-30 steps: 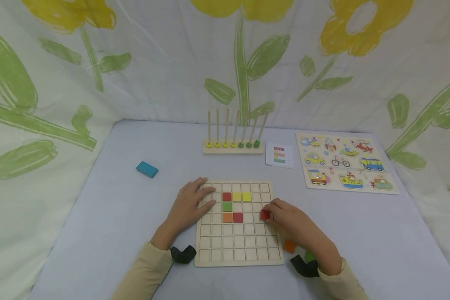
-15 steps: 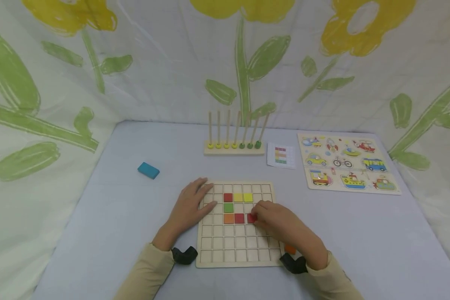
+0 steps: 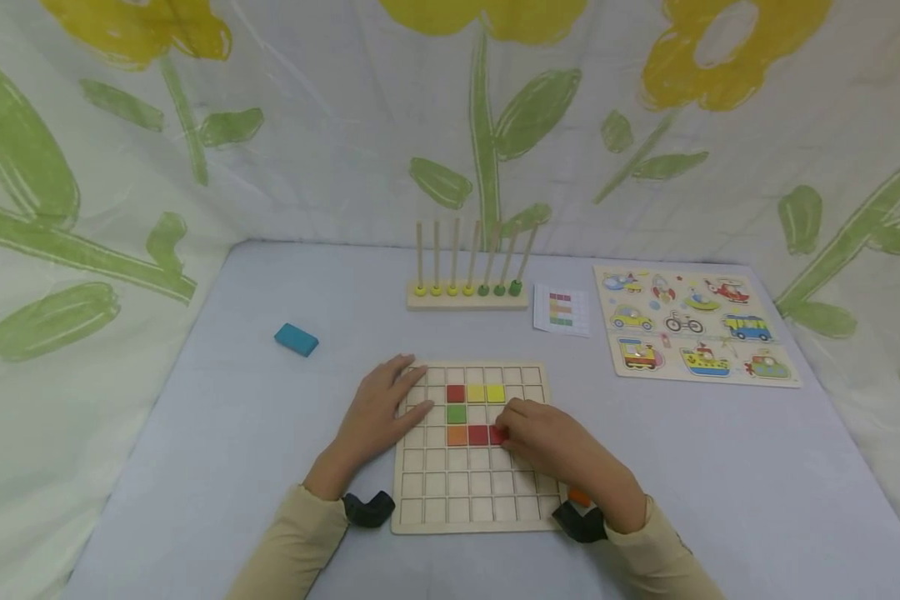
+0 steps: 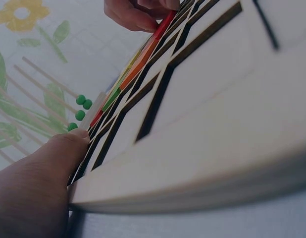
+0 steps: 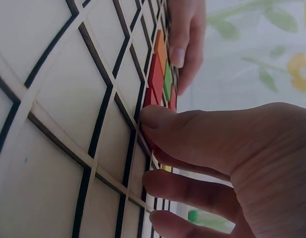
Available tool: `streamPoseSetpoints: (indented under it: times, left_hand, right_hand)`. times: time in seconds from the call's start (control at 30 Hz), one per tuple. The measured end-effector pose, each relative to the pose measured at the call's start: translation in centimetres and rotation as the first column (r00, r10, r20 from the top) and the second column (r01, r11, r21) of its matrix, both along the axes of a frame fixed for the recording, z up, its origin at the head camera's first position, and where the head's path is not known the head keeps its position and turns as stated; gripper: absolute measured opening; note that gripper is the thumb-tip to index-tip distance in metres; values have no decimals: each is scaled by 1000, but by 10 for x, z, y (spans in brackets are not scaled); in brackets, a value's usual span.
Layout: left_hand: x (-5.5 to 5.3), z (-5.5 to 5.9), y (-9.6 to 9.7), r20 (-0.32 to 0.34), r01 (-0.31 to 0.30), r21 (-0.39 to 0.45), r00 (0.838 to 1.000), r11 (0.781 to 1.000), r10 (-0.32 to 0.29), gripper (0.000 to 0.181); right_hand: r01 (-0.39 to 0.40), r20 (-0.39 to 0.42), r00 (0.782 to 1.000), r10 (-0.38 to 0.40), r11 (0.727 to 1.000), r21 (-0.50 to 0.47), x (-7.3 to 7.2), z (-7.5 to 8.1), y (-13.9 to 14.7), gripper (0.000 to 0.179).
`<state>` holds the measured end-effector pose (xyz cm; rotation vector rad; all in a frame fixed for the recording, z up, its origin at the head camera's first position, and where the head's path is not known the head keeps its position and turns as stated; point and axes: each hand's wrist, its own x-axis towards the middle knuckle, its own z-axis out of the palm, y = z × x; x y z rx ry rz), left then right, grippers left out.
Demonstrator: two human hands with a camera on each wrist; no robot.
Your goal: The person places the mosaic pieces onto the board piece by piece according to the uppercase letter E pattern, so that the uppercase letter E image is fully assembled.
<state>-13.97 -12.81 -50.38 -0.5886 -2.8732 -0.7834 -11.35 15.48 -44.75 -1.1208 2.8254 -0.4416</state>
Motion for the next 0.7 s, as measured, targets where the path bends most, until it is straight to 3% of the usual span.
streamPoseSetpoints:
  times: [0.47, 0.6, 0.7]
  left_hand:
    - [-1, 0, -2, 27, -4, -3, 1000, 1000, 4, 58]
    - [-1, -2, -2, 27, -2, -3, 1000, 1000, 2, 58]
    - [0, -2, -2, 33, -1, -2, 999, 1000, 1, 58]
  right_hand:
    - [0, 6, 1000, 0, 1000, 15, 0, 4, 0, 13]
    - [46, 25, 999, -47, 998, 53, 6, 9, 11, 15]
    - [132, 73, 987, -140, 986, 106, 15, 13, 26, 21]
